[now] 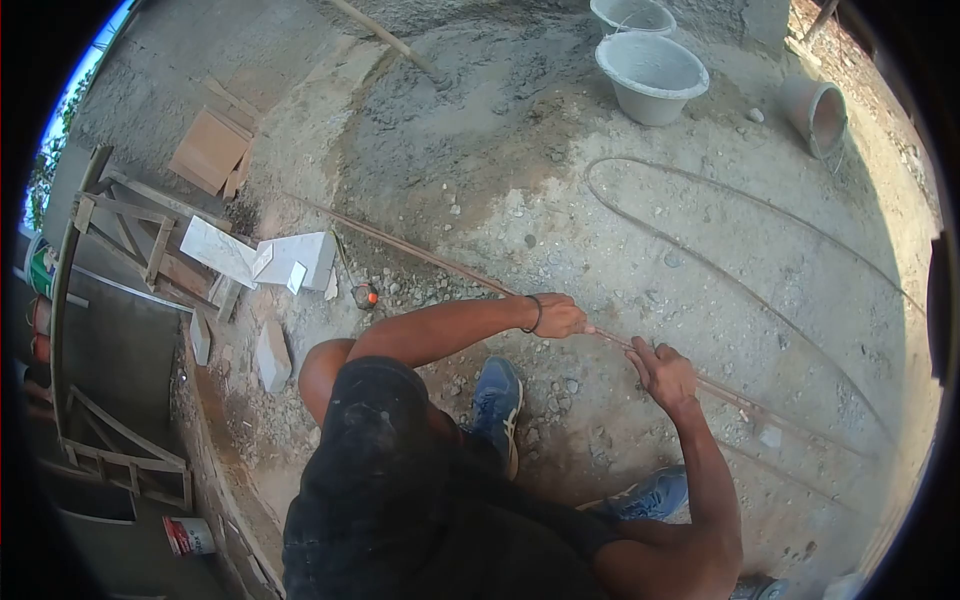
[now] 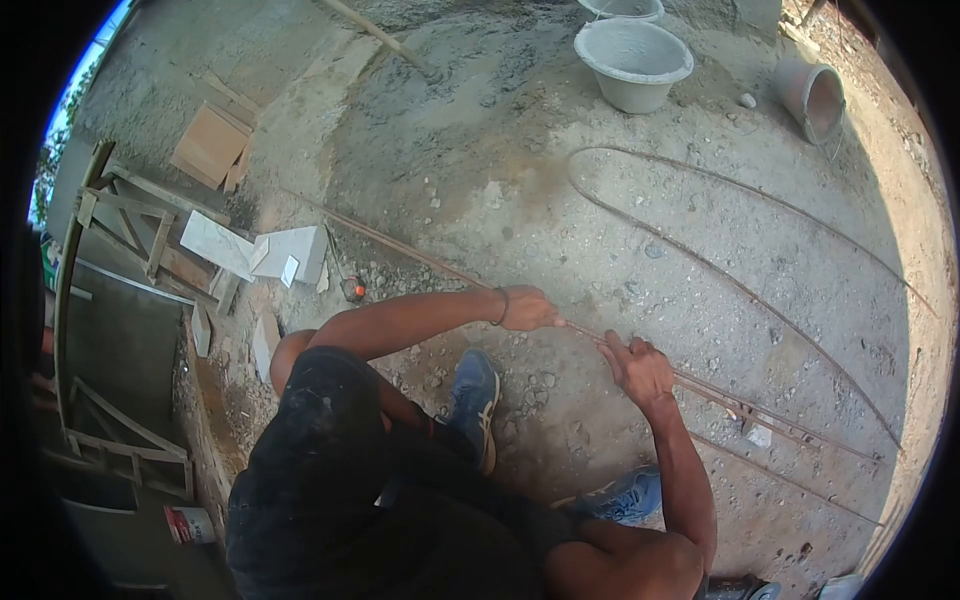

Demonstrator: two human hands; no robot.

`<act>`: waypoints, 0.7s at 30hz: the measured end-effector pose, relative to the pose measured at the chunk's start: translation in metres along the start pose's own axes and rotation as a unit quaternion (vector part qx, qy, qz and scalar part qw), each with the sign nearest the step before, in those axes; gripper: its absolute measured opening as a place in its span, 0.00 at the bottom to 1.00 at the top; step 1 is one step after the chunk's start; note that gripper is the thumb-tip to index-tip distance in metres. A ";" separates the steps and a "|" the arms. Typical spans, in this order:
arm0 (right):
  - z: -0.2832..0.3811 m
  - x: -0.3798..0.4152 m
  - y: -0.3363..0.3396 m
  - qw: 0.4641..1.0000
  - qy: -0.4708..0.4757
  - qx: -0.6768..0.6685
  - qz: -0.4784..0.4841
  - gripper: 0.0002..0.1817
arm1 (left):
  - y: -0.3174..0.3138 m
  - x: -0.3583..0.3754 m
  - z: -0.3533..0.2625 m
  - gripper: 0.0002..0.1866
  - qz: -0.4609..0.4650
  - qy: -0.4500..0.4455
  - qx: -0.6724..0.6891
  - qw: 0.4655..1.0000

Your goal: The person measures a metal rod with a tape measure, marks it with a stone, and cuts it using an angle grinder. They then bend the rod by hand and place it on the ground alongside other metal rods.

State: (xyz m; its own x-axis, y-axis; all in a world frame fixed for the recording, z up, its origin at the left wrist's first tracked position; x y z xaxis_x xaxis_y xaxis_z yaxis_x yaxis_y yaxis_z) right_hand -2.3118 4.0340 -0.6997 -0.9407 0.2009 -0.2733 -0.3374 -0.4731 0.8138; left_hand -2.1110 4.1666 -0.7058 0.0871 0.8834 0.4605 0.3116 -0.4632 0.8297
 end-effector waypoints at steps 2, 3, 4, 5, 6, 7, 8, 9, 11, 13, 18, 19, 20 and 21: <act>0.008 -0.012 -0.028 0.999 -0.024 -0.030 0.039 0.15 | -0.009 0.020 0.023 0.28 0.014 0.056 0.020 0.998; 0.018 -0.018 -0.030 0.996 -0.023 -0.045 0.068 0.15 | -0.016 0.024 0.031 0.28 0.018 0.051 0.029 0.998; 0.022 -0.020 -0.027 0.993 -0.047 -0.055 0.092 0.15 | -0.024 0.026 0.036 0.27 0.021 0.063 0.049 0.997; 0.019 -0.018 -0.033 0.981 -0.084 -0.086 0.153 0.16 | -0.028 0.025 0.036 0.26 0.025 0.043 0.035 0.998; 0.013 -0.010 -0.043 0.975 -0.093 -0.111 0.170 0.17 | -0.031 0.023 0.034 0.26 0.010 0.032 0.038 0.999; 0.011 -0.006 -0.044 0.970 -0.104 -0.133 0.177 0.17 | -0.042 0.021 0.040 0.26 -0.002 0.008 0.034 0.999; 0.008 0.001 -0.049 0.971 -0.103 -0.154 0.150 0.19 | -0.033 0.020 0.030 0.27 0.027 0.018 0.062 0.998; 0.004 0.004 -0.057 0.970 -0.108 -0.167 0.140 0.20 | -0.053 0.019 0.044 0.29 -0.046 -0.031 0.028 0.998; 0.000 0.012 -0.069 0.964 -0.125 -0.167 0.166 0.20 | -0.060 0.009 0.046 0.30 0.027 -0.018 0.062 0.998; -0.001 0.019 -0.074 0.965 -0.128 -0.161 0.163 0.20 | -0.065 0.004 0.045 0.30 0.042 -0.019 0.065 0.997; 0.003 0.028 -0.079 0.972 -0.098 -0.173 0.121 0.18 | -0.056 -0.003 0.040 0.26 0.086 0.039 0.101 0.990; 0.001 0.028 -0.081 0.972 -0.102 -0.172 0.121 0.18 | -0.055 -0.006 0.040 0.24 0.077 0.056 0.101 0.990; -0.001 0.027 -0.084 0.973 -0.091 -0.180 0.114 0.17 | -0.049 -0.016 0.030 0.24 0.078 0.053 0.102 0.990; -0.001 0.028 -0.085 0.973 -0.080 -0.190 0.105 0.17 | -0.032 -0.032 0.013 0.23 0.017 0.026 0.087 0.996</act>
State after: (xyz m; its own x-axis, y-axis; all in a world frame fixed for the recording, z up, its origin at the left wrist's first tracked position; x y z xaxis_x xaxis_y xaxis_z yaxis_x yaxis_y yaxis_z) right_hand -2.3091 4.0785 -0.7772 -0.9832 0.1824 -0.0121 -0.1546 -0.7947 0.5870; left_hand -2.1115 4.1538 -0.7515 0.0523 0.8608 0.5062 0.4682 -0.4689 0.7490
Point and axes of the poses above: each hand's wrist, its own x-axis away from the middle knuckle, its own y-axis out of the back of the hand, z = x × y, the point moved 4 cm from there along -x, towards the middle knuckle, and after that the axes turned 11 degrees about -x, right-handed, at the moved point
